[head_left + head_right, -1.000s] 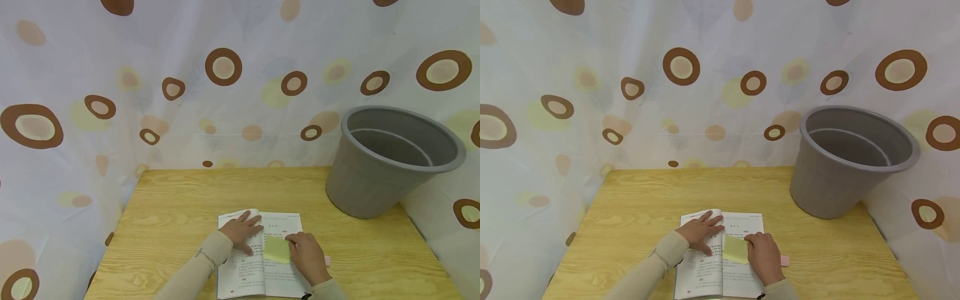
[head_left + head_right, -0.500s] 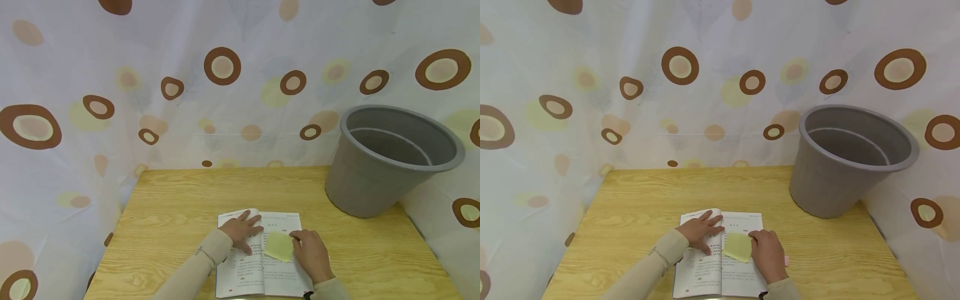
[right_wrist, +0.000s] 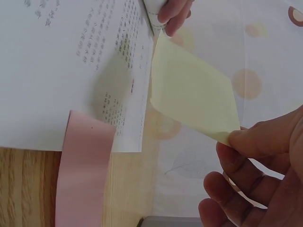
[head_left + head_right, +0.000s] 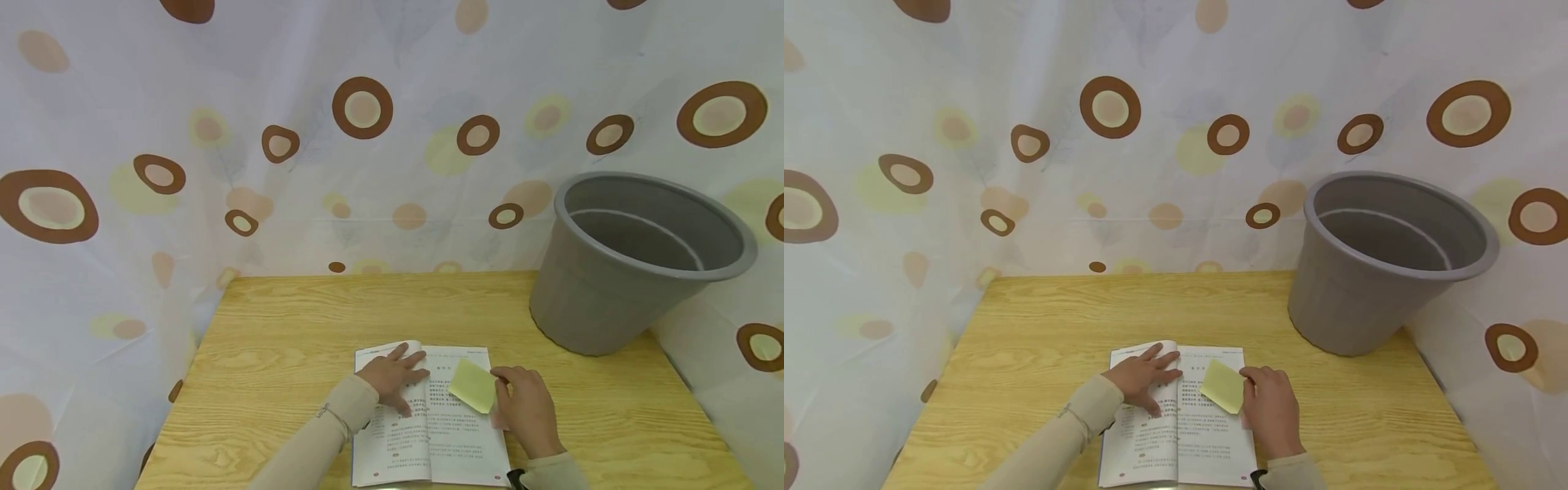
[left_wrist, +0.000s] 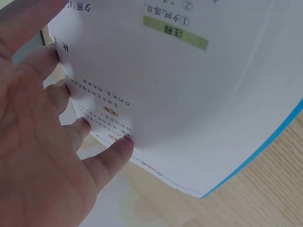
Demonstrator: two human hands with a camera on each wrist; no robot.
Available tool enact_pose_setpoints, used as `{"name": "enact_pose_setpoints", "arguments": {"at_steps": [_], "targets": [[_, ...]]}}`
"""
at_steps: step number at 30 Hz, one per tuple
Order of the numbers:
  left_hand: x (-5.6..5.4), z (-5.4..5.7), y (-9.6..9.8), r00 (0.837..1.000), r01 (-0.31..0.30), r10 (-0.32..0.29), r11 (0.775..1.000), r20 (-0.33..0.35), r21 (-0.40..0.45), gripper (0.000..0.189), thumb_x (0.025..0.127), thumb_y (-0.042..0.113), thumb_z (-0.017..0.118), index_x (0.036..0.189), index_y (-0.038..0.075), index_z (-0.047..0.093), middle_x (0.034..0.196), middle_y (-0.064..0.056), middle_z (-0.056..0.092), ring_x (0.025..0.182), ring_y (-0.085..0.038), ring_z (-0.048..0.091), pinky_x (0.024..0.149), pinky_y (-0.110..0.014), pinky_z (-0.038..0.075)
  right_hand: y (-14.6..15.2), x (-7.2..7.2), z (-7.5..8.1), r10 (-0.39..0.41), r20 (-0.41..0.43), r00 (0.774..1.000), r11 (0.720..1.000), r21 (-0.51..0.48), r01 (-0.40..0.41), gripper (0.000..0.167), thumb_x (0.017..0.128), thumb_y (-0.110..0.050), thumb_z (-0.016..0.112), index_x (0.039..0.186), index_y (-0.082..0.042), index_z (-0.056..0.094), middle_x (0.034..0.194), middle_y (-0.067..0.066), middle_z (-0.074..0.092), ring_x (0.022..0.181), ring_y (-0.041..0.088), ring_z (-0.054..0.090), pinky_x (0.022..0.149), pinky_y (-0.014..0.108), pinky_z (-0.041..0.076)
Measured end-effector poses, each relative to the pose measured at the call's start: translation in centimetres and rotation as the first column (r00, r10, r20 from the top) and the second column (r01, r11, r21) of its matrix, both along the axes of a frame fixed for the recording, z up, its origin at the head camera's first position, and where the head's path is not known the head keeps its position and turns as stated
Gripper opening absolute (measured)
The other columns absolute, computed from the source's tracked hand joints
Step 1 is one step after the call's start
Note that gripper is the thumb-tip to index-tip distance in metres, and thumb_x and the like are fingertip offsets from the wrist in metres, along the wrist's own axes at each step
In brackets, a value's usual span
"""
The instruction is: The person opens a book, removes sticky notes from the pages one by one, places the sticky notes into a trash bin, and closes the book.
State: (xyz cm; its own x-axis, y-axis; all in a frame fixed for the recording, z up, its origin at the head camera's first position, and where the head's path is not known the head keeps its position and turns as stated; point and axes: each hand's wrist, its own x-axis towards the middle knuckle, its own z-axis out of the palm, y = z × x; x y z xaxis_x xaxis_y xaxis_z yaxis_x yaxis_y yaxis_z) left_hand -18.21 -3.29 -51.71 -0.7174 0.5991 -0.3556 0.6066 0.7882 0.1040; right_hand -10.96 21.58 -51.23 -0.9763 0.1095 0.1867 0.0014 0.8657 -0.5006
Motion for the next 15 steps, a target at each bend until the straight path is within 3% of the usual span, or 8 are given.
{"name": "enact_pose_setpoints", "arguments": {"at_steps": [5,9,12,15], "targets": [[-0.1,-0.3,0.1,1.0,-0.002,0.002,1.0,0.003,0.005,0.085,0.073,0.054,0.078,0.149,0.042,0.042,0.166,0.015,0.019,0.157,-0.021,0.015,0.121,-0.037,0.038,0.0,0.1,0.8,0.01,-0.031,0.999,1.0,-0.008,-0.011,0.02,0.09,-0.008,0.065,0.106,-0.005,0.075,0.094,0.008,0.074,0.089,0.029,0.063,0.072,0.045,0.054],[-0.3,-0.8,0.2,1.0,0.005,-0.005,1.0,-0.01,0.008,0.082,0.072,0.054,0.079,0.146,0.044,0.045,0.166,0.014,0.021,0.157,-0.022,0.016,0.119,-0.038,0.04,0.1,0.1,2.6,0.05,-0.101,0.994,0.999,0.001,-0.05,0.019,0.088,-0.006,0.068,0.105,-0.005,0.075,0.092,0.008,0.074,0.086,0.027,0.065,0.069,0.044,0.055],[-0.4,-1.0,0.1,1.0,0.01,-0.01,1.0,-0.016,0.008,0.082,0.072,0.055,0.079,0.146,0.045,0.045,0.166,0.014,0.021,0.157,-0.022,0.016,0.117,-0.037,0.042,0.5,0.0,4.5,0.075,-0.2,0.977,0.997,0.026,-0.071,0.018,0.086,-0.004,0.07,0.104,-0.005,0.075,0.09,0.008,0.074,0.083,0.026,0.066,0.068,0.046,0.055],[-0.4,-0.9,0.0,1.0,0.014,-0.014,1.0,-0.013,0.007,0.081,0.073,0.054,0.078,0.146,0.045,0.044,0.167,0.014,0.02,0.157,-0.022,0.016,0.117,-0.037,0.043,1.0,-0.1,6.3,0.073,-0.317,0.945,0.997,0.034,-0.066,0.021,0.084,0.0,0.072,0.104,-0.003,0.074,0.087,0.009,0.073,0.08,0.024,0.065,0.066,0.042,0.055]]}}
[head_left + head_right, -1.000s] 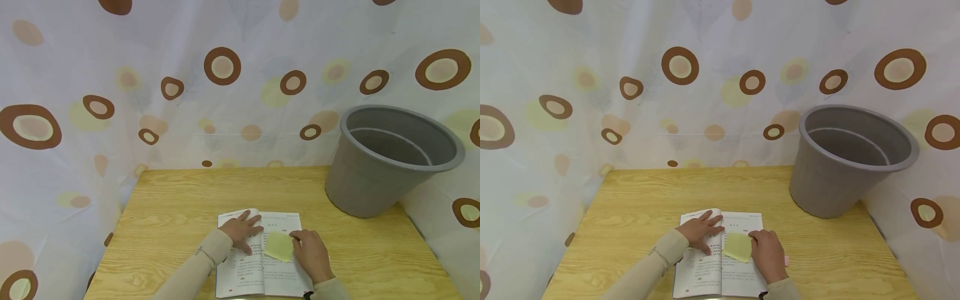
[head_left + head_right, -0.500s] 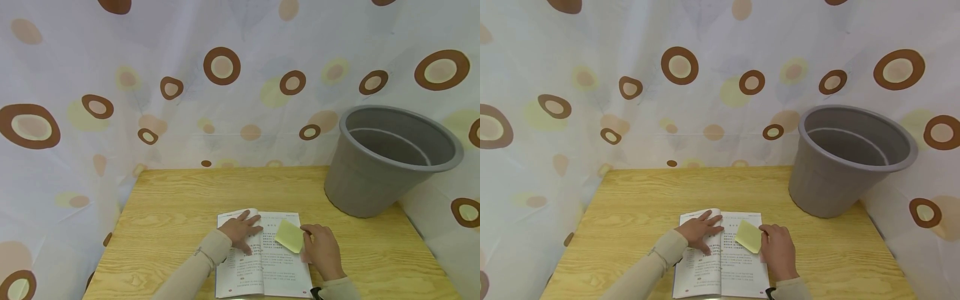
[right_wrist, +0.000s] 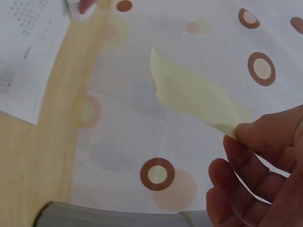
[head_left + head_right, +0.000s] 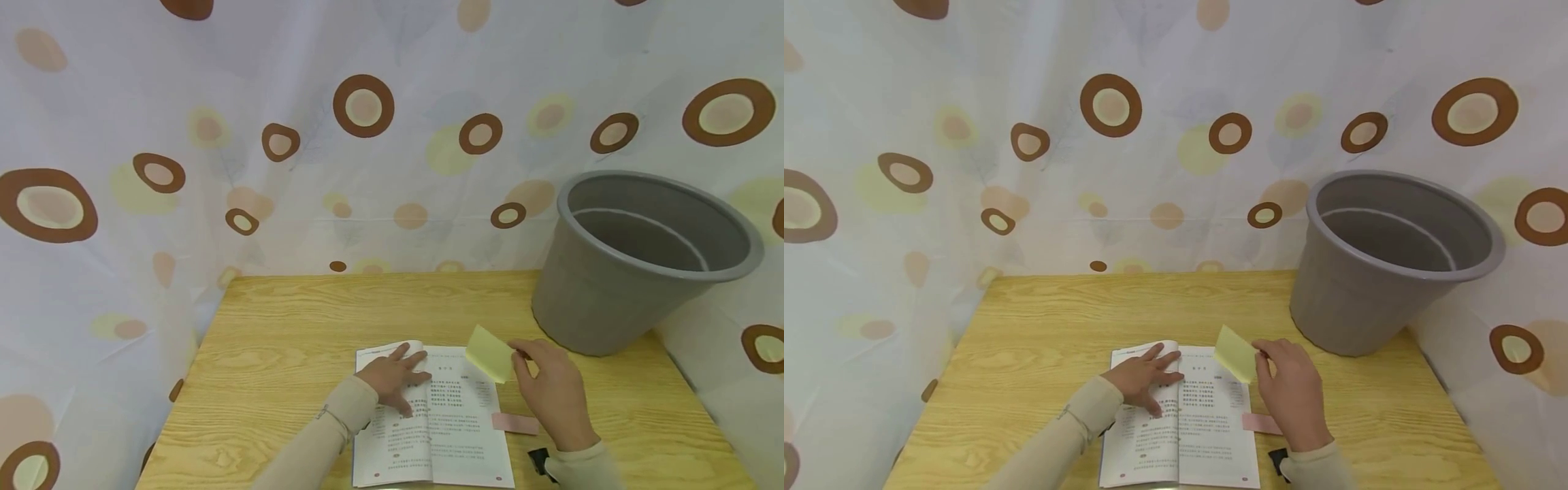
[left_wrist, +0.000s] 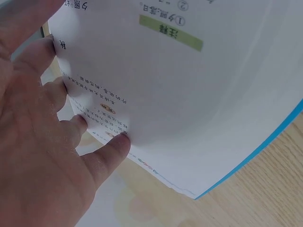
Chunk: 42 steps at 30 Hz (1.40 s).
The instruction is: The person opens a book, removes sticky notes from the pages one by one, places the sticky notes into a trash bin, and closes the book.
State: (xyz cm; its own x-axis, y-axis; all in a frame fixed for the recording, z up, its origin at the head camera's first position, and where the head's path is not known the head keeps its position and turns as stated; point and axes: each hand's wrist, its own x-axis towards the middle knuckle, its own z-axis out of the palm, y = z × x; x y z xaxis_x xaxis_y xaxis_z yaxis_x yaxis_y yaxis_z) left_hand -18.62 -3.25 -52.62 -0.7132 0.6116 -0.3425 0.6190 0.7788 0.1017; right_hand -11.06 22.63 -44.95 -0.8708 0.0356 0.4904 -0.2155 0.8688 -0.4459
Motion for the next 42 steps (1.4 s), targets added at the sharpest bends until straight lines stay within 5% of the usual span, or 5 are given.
{"name": "enact_pose_setpoints", "arguments": {"at_steps": [10,19,28,38,42], "targets": [[0.2,0.6,-0.1,1.0,0.012,-0.013,1.0,0.008,0.017,0.08,0.074,0.054,0.078,0.146,0.045,0.044,0.167,0.014,0.019,0.157,-0.021,0.016,0.116,-0.035,0.044,4.2,0.1,5.7,-0.143,-0.354,0.924,0.943,-0.333,0.018,0.009,0.084,0.008,0.063,0.088,0.007,0.071,0.083,-0.026,0.062,0.068,-0.021,0.047,0.061,0.0,0.037],[0.3,0.5,-0.2,0.999,0.017,-0.018,0.999,0.029,0.03,0.08,0.075,0.054,0.077,0.147,0.043,0.043,0.167,0.013,0.019,0.157,-0.022,0.015,0.117,-0.038,0.043,9.5,-1.6,9.9,-0.411,-0.366,0.835,0.884,-0.385,0.266,0.028,0.095,-0.015,0.059,0.101,0.007,0.074,0.087,-0.05,0.046,0.07,-0.025,0.042,0.066,-0.002,0.034],[0.2,0.4,-0.1,0.999,0.028,-0.029,0.999,0.024,0.034,0.081,0.076,0.055,0.076,0.148,0.042,0.042,0.167,0.011,0.019,0.157,-0.023,0.015,0.118,-0.04,0.042,12.9,-3.9,11.7,-0.558,-0.11,0.822,0.798,-0.342,0.496,0.037,0.098,-0.024,0.051,0.121,-0.003,0.07,0.083,-0.04,0.033,0.069,-0.022,0.031,0.06,0.004,0.025],[0.2,0.6,-0.4,0.999,0.003,-0.004,0.999,0.038,0.035,0.081,0.076,0.055,0.076,0.148,0.043,0.041,0.167,0.013,0.017,0.157,-0.022,0.014,0.119,-0.041,0.04,15.3,-5.6,11.8,-0.531,-0.051,0.846,0.841,-0.16,0.518,0.039,0.097,-0.02,0.047,0.123,0.002,0.068,0.091,0.009,0.066,0.059,-0.02,0.022,0.057,0.016,0.026],[0.3,0.8,-0.5,0.999,-0.014,0.012,0.999,0.05,0.039,0.081,0.076,0.055,0.077,0.148,0.044,0.042,0.167,0.015,0.017,0.157,-0.021,0.014,0.12,-0.041,0.039,15.9,-6.0,11.7,-0.494,0.041,0.868,0.867,-0.054,0.496,0.046,0.099,-0.022,0.043,0.129,0.008,0.06,0.096,0.037,0.063,0.082,0.022,0.058,0.091,0.045,0.047]]}}
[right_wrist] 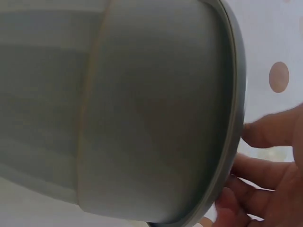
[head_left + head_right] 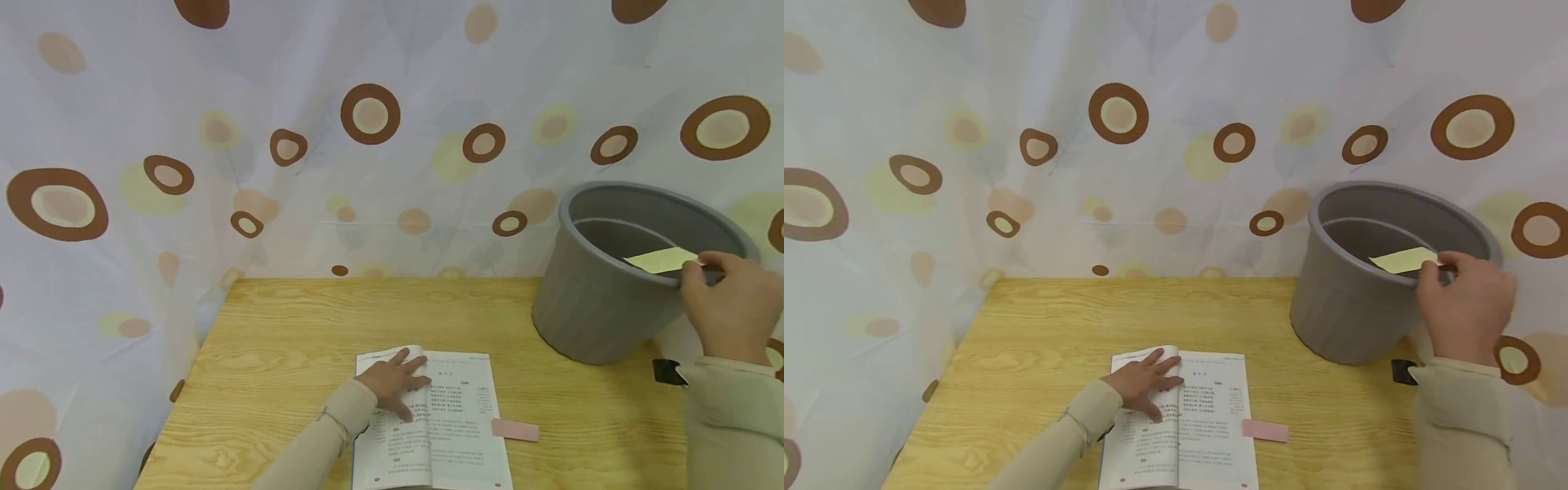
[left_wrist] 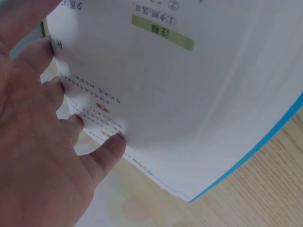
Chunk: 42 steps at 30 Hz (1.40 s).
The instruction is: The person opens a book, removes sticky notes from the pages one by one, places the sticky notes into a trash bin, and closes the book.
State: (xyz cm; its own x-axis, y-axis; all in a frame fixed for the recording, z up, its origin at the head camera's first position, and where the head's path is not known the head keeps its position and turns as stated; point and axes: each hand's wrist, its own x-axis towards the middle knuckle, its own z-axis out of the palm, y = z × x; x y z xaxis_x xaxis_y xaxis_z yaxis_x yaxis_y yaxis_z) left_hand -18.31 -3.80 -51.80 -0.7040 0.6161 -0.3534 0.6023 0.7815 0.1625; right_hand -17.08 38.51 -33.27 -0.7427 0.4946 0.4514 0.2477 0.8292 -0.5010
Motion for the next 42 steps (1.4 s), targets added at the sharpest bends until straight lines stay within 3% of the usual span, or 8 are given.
{"name": "enact_pose_setpoints", "arguments": {"at_steps": [3,9,17,30,34,37,40,42], "targets": [[0.1,0.0,-0.1,1.0,-0.005,0.005,1.0,0.01,0.0,0.081,0.076,0.055,0.077,0.148,0.044,0.042,0.167,0.015,0.017,0.157,-0.02,0.013,0.12,-0.042,0.039,0.2,0.0,-0.3,0.038,0.092,0.995,0.999,0.013,-0.039,0.05,0.099,-0.023,0.04,0.132,0.013,0.054,0.102,0.04,0.063,0.111,0.058,0.043,0.117,0.066,0.023],[0.0,-0.1,0.0,1.0,0.0,0.0,1.0,-0.003,-0.007,0.081,0.075,0.056,0.076,0.148,0.044,0.042,0.167,0.015,0.018,0.157,-0.02,0.014,0.119,-0.041,0.039,0.4,-0.1,-0.6,0.055,0.12,0.991,0.996,0.065,-0.063,0.052,0.099,-0.024,0.038,0.13,0.014,0.055,0.116,0.04,0.059,0.107,0.057,0.046,0.117,0.066,0.022],[0.0,-0.2,0.0,1.0,-0.004,0.003,1.0,-0.011,-0.01,0.081,0.075,0.056,0.076,0.148,0.044,0.042,0.167,0.016,0.018,0.157,-0.021,0.015,0.119,-0.042,0.04,0.4,0.0,-1.1,0.071,0.124,0.99,0.987,0.132,-0.087,0.052,0.101,-0.024,0.039,0.137,0.013,0.047,0.123,0.04,0.053,0.109,0.054,0.045,0.109,0.069,0.023],[-0.1,-0.4,-0.2,1.0,0.002,-0.002,1.0,-0.008,-0.006,0.08,0.078,0.056,0.074,0.149,0.043,0.04,0.167,0.015,0.017,0.157,-0.022,0.013,0.12,-0.043,0.038,0.1,0.3,-0.6,0.107,0.143,0.984,0.989,0.087,-0.12,0.055,0.102,-0.028,0.039,0.14,0.012,0.043,0.131,0.04,0.046,0.122,0.056,0.037,0.116,0.068,0.018],[-0.1,-0.7,-0.3,1.0,0.007,-0.007,1.0,0.013,0.01,0.08,0.079,0.056,0.073,0.15,0.042,0.039,0.167,0.015,0.015,0.158,-0.021,0.011,0.122,-0.044,0.036,-0.7,1.0,0.0,0.053,0.038,0.998,0.999,0.004,-0.053,0.053,0.102,-0.026,0.04,0.145,0.005,0.043,0.142,0.036,0.043,0.133,0.055,0.033,0.119,0.066,0.017],[-0.1,-0.8,-0.4,0.999,0.007,-0.008,1.0,0.032,0.022,0.081,0.08,0.055,0.073,0.151,0.041,0.038,0.168,0.015,0.013,0.158,-0.021,0.009,0.123,-0.045,0.033,-1.8,1.7,0.4,0.005,-0.135,0.991,0.997,-0.073,-0.015,0.049,0.101,-0.026,0.042,0.145,-0.004,0.048,0.148,0.026,0.044,0.137,0.047,0.037,0.118,0.062,0.025],[-0.1,-0.7,-0.4,0.999,0.006,-0.007,1.0,0.035,0.03,0.08,0.08,0.054,0.074,0.151,0.041,0.038,0.168,0.015,0.013,0.158,-0.021,0.009,0.123,-0.046,0.033,-3.1,2.6,0.4,-0.001,-0.319,0.948,0.994,-0.102,-0.034,0.044,0.1,-0.026,0.046,0.138,-0.008,0.057,0.142,0.004,0.053,0.132,0.018,0.047,0.115,0.039,0.036],[-0.1,-0.6,-0.5,0.999,0.004,-0.006,0.999,0.036,0.032,0.08,0.08,0.054,0.074,0.151,0.042,0.038,0.168,0.015,0.013,0.158,-0.021,0.009,0.123,-0.047,0.033,-4.2,3.1,0.3,0.049,-0.445,0.894,0.996,-0.048,-0.078,0.037,0.099,-0.023,0.049,0.125,-0.003,0.067,0.131,0.002,0.061,0.12,0.0,0.049,0.104,0.022,0.037]]}}
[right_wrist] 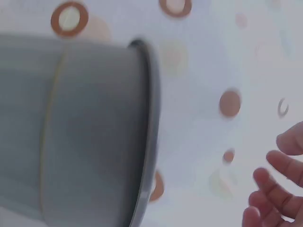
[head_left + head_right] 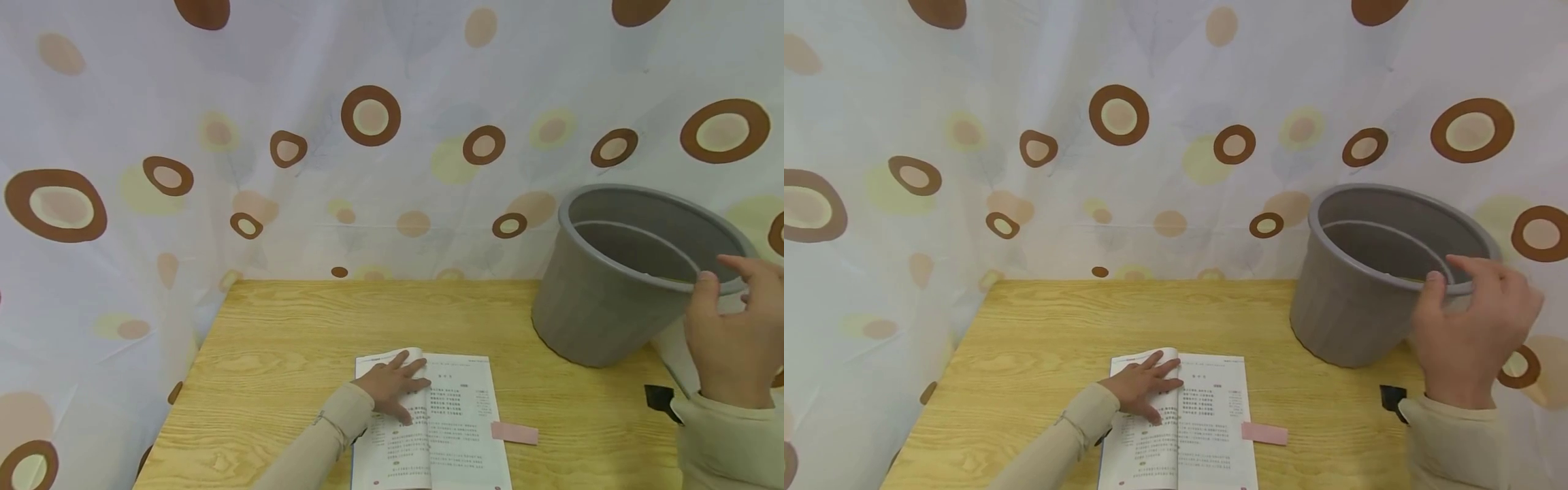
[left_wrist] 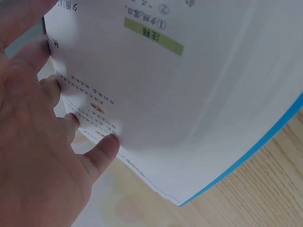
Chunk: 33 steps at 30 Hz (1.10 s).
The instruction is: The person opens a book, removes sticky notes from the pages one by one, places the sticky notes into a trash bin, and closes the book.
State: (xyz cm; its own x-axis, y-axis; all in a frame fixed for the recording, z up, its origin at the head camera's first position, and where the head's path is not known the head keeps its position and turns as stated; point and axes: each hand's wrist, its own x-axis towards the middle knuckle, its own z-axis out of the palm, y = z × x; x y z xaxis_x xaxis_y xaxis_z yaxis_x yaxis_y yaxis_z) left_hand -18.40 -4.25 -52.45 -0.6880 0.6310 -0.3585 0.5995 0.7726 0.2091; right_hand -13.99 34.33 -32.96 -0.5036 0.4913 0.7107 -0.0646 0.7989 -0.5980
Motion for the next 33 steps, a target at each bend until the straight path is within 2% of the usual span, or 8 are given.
{"name": "enact_pose_setpoints", "arguments": {"at_steps": [3,10,14,20,23,26,30,33], "targets": [[0.0,0.1,0.0,1.0,-0.001,0.001,1.0,0.003,0.002,0.08,0.08,0.054,0.074,0.15,0.041,0.039,0.168,0.015,0.014,0.158,-0.021,0.009,0.123,-0.047,0.032,-1.7,0.6,-0.2,0.087,-0.18,0.98,0.991,0.118,-0.066,0.032,0.094,-0.016,0.054,0.102,0.009,0.072,0.105,0.017,0.071,0.104,-0.016,0.037,0.094,0.014,0.028],[0.0,-0.1,0.1,1.0,-0.004,0.004,1.0,-0.001,0.002,0.08,0.08,0.053,0.075,0.15,0.041,0.039,0.168,0.015,0.013,0.158,-0.021,0.008,0.123,-0.047,0.032,-5.2,2.0,-0.6,0.277,-0.283,0.918,0.942,0.27,-0.201,0.033,0.09,-0.015,0.058,0.083,0.014,0.071,0.086,0.036,0.066,0.077,0.048,0.05,0.09,0.016,0.027],[0.0,0.0,0.2,1.0,0.002,-0.002,1.0,0.0,-0.001,0.08,0.08,0.053,0.075,0.151,0.041,0.039,0.168,0.014,0.014,0.158,-0.021,0.009,0.123,-0.047,0.032,-5.3,2.7,-2.5,0.367,-0.179,0.913,0.899,0.321,-0.299,0.04,0.094,-0.025,0.057,0.083,0.012,0.071,0.085,0.03,0.067,0.077,0.044,0.05,0.087,0.015,0.029],[0.0,0.1,0.2,1.0,0.007,-0.007,1.0,0.012,0.003,0.079,0.081,0.052,0.074,0.151,0.039,0.039,0.168,0.013,0.013,0.158,-0.021,0.008,0.124,-0.048,0.031,-5.6,3.2,-7.9,0.445,0.198,0.873,0.778,0.396,-0.487,0.014,0.082,-0.011,0.07,0.091,-0.001,0.073,0.092,0.014,0.07,0.088,0.032,0.057,0.077,0.039,0.044],[0.0,0.1,0.2,1.0,0.007,-0.007,1.0,0.014,0.004,0.08,0.081,0.052,0.074,0.151,0.039,0.038,0.168,0.013,0.013,0.158,-0.021,0.008,0.124,-0.048,0.03,-6.3,3.8,-11.1,0.422,0.401,0.813,0.721,0.394,-0.569,0.022,0.075,-0.007,0.078,0.096,-0.007,0.073,0.097,0.007,0.07,0.093,0.027,0.06,0.076,0.042,0.052],[0.1,0.0,0.2,1.0,0.003,-0.003,1.0,0.019,0.007,0.08,0.081,0.052,0.074,0.151,0.04,0.038,0.168,0.013,0.013,0.158,-0.02,0.008,0.124,-0.047,0.03,-7.2,4.6,-13.9,0.381,0.594,0.709,0.691,0.327,-0.645,0.026,0.077,-0.013,0.081,0.102,-0.011,0.072,0.102,0.004,0.069,0.097,0.025,0.062,0.08,0.046,0.056],[0.0,0.1,0.1,1.0,-0.002,0.002,1.0,0.026,0.011,0.08,0.081,0.052,0.074,0.151,0.04,0.038,0.168,0.014,0.012,0.158,-0.02,0.006,0.125,-0.048,0.028,-8.0,5.5,-16.8,0.339,0.752,0.565,0.703,0.196,-0.684,0.025,0.084,-0.02,0.077,0.106,-0.012,0.071,0.107,0.002,0.067,0.105,0.025,0.061,0.089,0.046,0.056],[0.1,0.2,0.1,1.0,-0.003,0.002,1.0,0.029,0.012,0.08,0.082,0.052,0.074,0.152,0.04,0.037,0.168,0.014,0.012,0.158,-0.02,0.006,0.125,-0.048,0.028,-8.3,6.0,-18.4,0.326,0.8,0.503,0.725,0.13,-0.677,0.025,0.085,-0.021,0.076,0.108,-0.012,0.071,0.11,0.003,0.067,0.107,0.026,0.061,0.093,0.047,0.055]]}}
